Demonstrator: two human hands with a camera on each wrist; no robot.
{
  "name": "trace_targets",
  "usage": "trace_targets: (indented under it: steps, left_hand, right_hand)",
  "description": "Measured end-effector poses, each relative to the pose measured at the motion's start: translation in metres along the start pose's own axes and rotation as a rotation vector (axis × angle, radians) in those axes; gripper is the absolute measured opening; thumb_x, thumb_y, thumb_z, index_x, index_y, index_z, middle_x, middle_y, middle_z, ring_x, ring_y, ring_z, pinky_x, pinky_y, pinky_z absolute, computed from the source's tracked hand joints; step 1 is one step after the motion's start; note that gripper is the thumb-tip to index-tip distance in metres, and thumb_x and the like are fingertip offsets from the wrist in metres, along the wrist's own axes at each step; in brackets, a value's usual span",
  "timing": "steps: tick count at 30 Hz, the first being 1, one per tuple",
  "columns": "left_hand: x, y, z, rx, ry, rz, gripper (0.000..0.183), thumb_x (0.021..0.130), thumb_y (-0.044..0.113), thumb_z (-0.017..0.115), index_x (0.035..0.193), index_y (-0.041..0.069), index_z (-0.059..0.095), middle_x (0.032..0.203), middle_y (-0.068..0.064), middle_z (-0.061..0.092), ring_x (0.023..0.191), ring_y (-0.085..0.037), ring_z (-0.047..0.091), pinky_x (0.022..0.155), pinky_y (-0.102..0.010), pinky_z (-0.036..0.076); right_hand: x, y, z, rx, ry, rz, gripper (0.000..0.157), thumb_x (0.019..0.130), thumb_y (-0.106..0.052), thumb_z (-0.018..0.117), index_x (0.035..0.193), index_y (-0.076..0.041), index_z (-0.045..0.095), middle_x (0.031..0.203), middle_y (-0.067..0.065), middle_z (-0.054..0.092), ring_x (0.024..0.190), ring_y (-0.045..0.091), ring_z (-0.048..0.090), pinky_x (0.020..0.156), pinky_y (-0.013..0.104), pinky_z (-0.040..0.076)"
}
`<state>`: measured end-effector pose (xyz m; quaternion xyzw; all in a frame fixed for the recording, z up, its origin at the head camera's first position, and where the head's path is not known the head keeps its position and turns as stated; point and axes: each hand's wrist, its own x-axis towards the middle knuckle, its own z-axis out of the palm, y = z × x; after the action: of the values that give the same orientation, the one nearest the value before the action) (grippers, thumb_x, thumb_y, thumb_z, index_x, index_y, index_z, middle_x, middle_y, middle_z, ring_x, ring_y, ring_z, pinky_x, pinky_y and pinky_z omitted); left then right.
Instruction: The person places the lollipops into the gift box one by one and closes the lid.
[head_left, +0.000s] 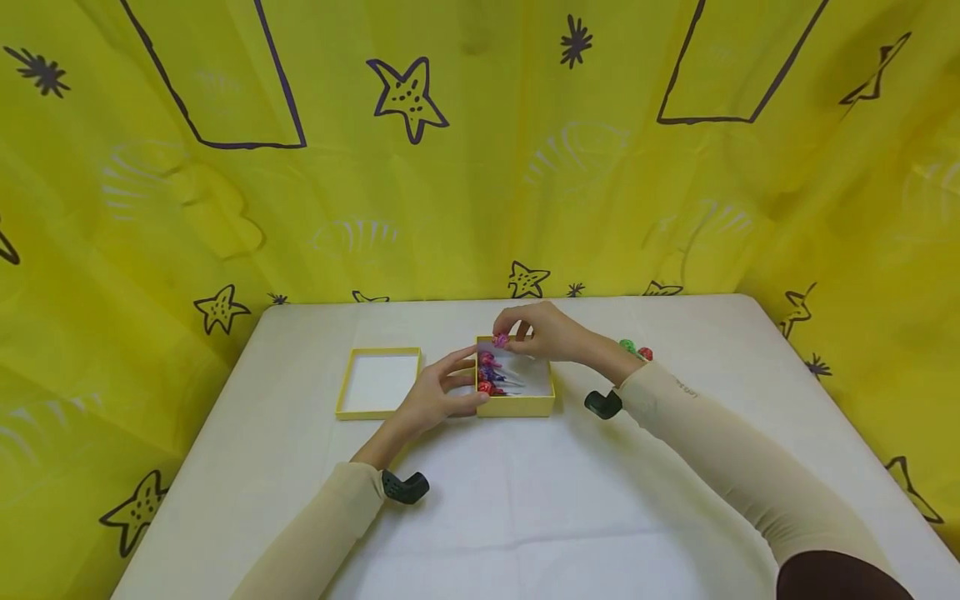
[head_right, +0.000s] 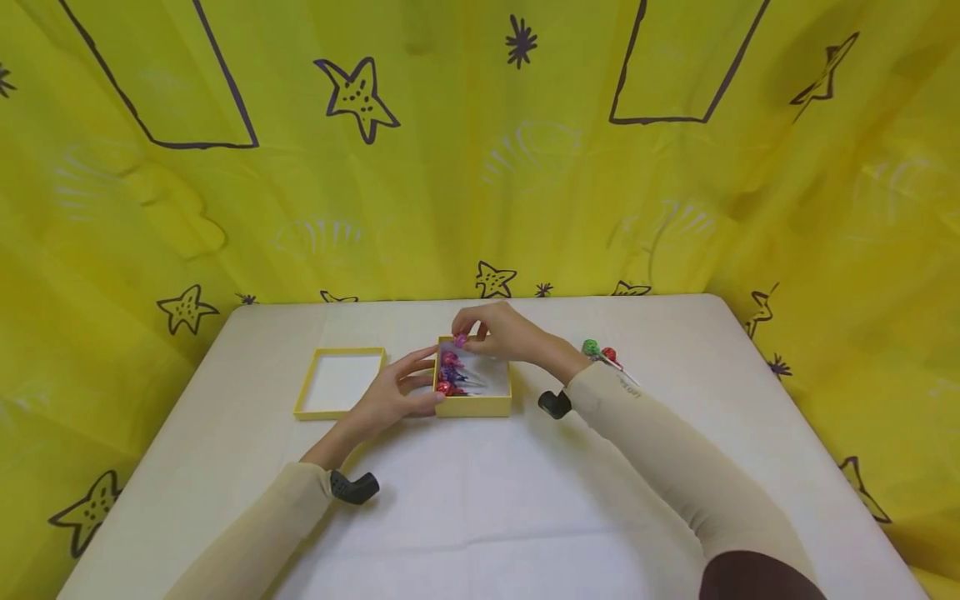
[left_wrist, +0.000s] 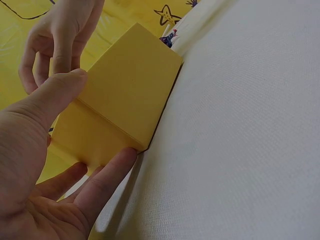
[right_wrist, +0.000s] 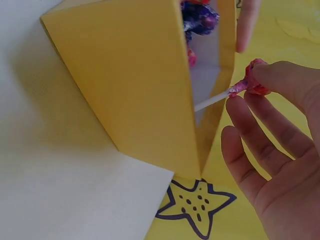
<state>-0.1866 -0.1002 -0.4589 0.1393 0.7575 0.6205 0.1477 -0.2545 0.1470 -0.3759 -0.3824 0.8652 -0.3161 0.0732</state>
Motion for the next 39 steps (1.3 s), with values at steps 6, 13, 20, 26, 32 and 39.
trace_targets:
  steps: [6, 13, 20, 26, 32, 39]
  left_hand:
    - [0.001, 0.0, 0.0, -0.01, -0.003, -0.006, 0.08, 0.09, 0.016, 0.082, 0.158, 0.024, 0.041, 0.154, -0.015, 0.048, 0.136, -0.037, 0.053, 0.095, -0.044, 0.058]
    - [0.001, -0.002, 0.0, -0.013, -0.008, -0.015, 0.08, 0.089, 0.017, 0.083, 0.157, 0.03, 0.043, 0.154, -0.013, 0.047, 0.137, -0.035, 0.052, 0.094, -0.043, 0.058]
    - [0.001, -0.003, 0.0, -0.018, -0.015, 0.005, 0.08, 0.088, 0.018, 0.084, 0.156, 0.03, 0.044, 0.154, -0.015, 0.047, 0.134, -0.036, 0.054, 0.093, -0.042, 0.059]
    - [0.001, -0.002, 0.0, -0.005, -0.011, 0.005, 0.081, 0.087, 0.019, 0.085, 0.156, 0.03, 0.044, 0.154, -0.014, 0.048, 0.134, -0.035, 0.055, 0.095, -0.042, 0.058]
    - [0.002, -0.002, 0.0, -0.004, -0.008, -0.004, 0.081, 0.087, 0.019, 0.085, 0.156, 0.031, 0.045, 0.154, -0.013, 0.048, 0.134, -0.035, 0.055, 0.095, -0.043, 0.058]
    - [0.003, -0.002, 0.0, 0.008, -0.013, -0.005, 0.079, 0.088, 0.019, 0.084, 0.156, 0.03, 0.044, 0.154, -0.014, 0.047, 0.133, -0.036, 0.055, 0.096, -0.043, 0.057]
  right_hand:
    - [0.001, 0.001, 0.012, -0.002, 0.013, 0.043, 0.025, 0.091, -0.003, 0.076, 0.116, -0.008, 0.073, 0.11, 0.003, 0.075, 0.088, 0.017, 0.066, 0.082, 0.032, 0.059]
    - [0.002, 0.004, 0.025, -0.024, 0.02, 0.025, 0.025, 0.091, -0.003, 0.077, 0.116, -0.01, 0.074, 0.105, -0.001, 0.075, 0.084, 0.013, 0.065, 0.081, 0.032, 0.059]
    - [0.003, 0.005, 0.034, -0.035, 0.035, 0.044, 0.022, 0.092, -0.008, 0.078, 0.113, -0.012, 0.075, 0.104, 0.0, 0.076, 0.083, 0.011, 0.065, 0.078, 0.027, 0.057]
    - [0.004, 0.004, 0.04, -0.04, 0.047, 0.085, 0.021, 0.092, -0.01, 0.078, 0.113, -0.012, 0.074, 0.106, 0.002, 0.076, 0.086, 0.014, 0.067, 0.081, 0.03, 0.058]
    - [0.004, 0.0, 0.042, -0.055, 0.073, 0.103, 0.023, 0.093, -0.01, 0.077, 0.116, -0.011, 0.074, 0.109, 0.003, 0.076, 0.1, 0.019, 0.07, 0.094, 0.038, 0.057]
    - [0.003, -0.002, 0.045, -0.05, 0.052, 0.142, 0.024, 0.094, -0.012, 0.076, 0.118, -0.008, 0.074, 0.109, 0.004, 0.075, 0.094, 0.017, 0.067, 0.092, 0.036, 0.057]
